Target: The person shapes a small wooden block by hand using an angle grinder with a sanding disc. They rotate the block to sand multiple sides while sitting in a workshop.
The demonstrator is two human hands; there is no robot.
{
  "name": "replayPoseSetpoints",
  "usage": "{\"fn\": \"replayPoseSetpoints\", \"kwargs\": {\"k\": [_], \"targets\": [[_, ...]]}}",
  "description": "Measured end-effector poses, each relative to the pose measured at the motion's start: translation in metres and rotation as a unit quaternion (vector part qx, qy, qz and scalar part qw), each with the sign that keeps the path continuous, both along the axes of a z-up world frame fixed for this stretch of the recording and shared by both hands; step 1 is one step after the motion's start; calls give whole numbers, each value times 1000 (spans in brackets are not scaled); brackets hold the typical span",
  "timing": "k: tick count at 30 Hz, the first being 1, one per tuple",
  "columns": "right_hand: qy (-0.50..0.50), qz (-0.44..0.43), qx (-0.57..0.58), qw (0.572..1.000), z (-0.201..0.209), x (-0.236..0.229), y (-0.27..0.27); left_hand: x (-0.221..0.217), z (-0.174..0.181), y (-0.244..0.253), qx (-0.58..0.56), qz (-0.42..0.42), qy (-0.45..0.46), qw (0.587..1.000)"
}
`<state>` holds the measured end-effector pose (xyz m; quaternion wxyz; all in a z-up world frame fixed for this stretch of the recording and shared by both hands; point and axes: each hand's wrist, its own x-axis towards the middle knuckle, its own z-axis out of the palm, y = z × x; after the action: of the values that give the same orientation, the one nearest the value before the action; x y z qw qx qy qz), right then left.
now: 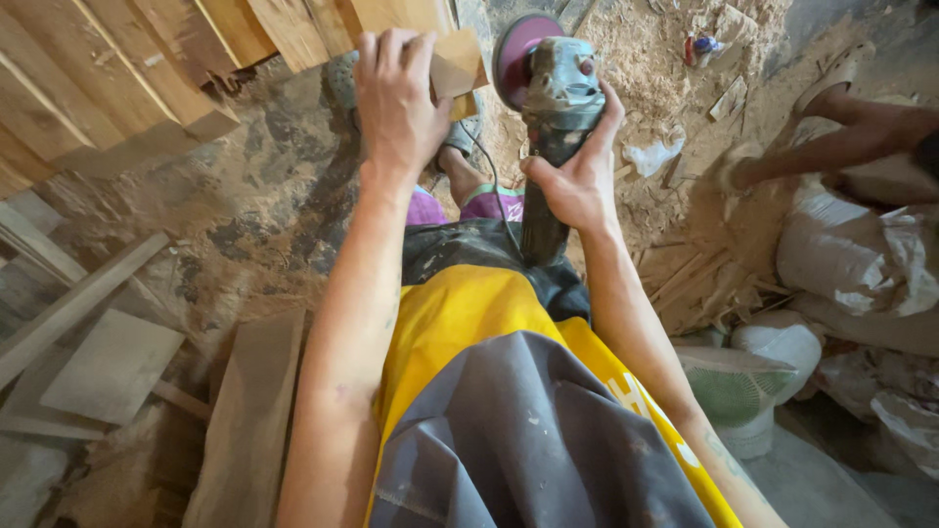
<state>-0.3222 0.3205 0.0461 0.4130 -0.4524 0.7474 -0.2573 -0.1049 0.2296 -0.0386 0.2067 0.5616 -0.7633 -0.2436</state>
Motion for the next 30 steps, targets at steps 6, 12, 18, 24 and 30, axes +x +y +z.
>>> {"fn": "replayPoseSetpoints", "kwargs": {"k": [6,12,18,24,30], "targets": [[-4,15,37,999,3,17,-11,8,-1,-2,-10,6,84,996],[14,53,18,998,-2,21,-18,12,-3,-4,-7,4,92,996],[40,41,37,998,-7,7,-17,11,-3,-6,-16,6,110,994],[0,40,25,999,-1,8,-17,11,3,-5,-13,5,92,996],[3,22,39,999,-10,15,-16,9,4,-10,-6,2,94,996]]}}
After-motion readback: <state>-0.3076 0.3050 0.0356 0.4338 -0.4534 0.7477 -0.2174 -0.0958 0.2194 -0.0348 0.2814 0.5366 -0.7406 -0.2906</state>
